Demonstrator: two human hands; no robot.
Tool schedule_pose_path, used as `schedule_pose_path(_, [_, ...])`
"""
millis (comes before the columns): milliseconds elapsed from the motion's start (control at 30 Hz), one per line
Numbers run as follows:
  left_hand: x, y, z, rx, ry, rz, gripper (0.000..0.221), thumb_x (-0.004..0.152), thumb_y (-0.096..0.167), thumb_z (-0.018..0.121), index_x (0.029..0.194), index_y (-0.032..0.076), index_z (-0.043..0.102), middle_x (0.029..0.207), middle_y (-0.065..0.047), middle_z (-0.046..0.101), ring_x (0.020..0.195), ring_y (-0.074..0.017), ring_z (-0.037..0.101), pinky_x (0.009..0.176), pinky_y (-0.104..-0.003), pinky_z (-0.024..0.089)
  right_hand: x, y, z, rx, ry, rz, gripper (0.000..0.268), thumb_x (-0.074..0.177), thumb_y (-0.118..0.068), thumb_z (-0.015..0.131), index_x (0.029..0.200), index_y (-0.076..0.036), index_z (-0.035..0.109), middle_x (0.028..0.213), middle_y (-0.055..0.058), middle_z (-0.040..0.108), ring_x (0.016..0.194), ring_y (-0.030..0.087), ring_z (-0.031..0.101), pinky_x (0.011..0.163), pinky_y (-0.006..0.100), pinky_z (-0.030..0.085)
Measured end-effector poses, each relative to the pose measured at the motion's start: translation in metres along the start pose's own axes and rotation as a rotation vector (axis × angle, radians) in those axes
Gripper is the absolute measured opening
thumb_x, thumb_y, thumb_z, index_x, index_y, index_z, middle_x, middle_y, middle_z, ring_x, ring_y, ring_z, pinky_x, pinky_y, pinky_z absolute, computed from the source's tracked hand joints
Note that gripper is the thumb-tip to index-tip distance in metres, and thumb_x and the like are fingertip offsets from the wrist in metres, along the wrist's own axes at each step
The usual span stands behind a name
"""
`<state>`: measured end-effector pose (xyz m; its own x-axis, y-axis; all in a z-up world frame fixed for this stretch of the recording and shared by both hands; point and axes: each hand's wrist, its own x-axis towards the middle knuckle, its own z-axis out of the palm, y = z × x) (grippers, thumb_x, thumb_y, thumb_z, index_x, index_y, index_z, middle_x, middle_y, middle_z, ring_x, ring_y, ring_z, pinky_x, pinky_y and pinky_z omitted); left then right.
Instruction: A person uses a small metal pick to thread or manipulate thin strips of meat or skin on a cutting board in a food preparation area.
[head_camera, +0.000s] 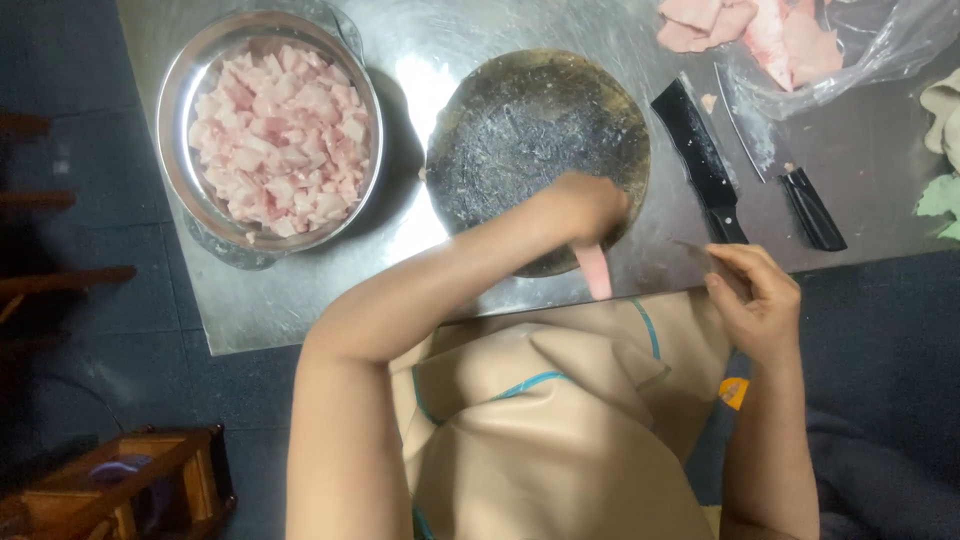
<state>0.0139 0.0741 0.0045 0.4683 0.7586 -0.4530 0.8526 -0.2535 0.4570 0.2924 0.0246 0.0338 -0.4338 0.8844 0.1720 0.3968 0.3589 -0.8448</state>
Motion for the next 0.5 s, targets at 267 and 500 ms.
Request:
schedule_pose_path(267, [0.073,-0.039,0.014,0.173,0.216,-0.094,0.018,0.077,-0.01,0.072,0.091,0.0,0.077,0.077,-0.016,0.073,0.075,-0.0334,0.072,0.095,-0.057,0.041,0.049,0.008,0.048,-0.489,-0.22,-0.087,0.023,0.102,-0.009,0.067,0.123,-0.015,0.076,0.103,0.009,0.068,0.1,0.032,0.07,0.089,0.043,0.052])
schedule_pose_path(500, [0.076,-0.066,0.004,0.008,0.302,-0.087,0.019,0.08,-0.012,0.066,0.094,-0.003,0.076,0.084,-0.022,0.074,0.081,-0.0402,0.072,0.094,-0.058,0.041,0.084,0.04,0.076,-0.747,-0.181,-0.263,0.025,0.103,-0.022,0.065,0.126,-0.028,0.075,0.098,0.001,0.066,0.091,0.023,0.071,0.078,0.035,0.056])
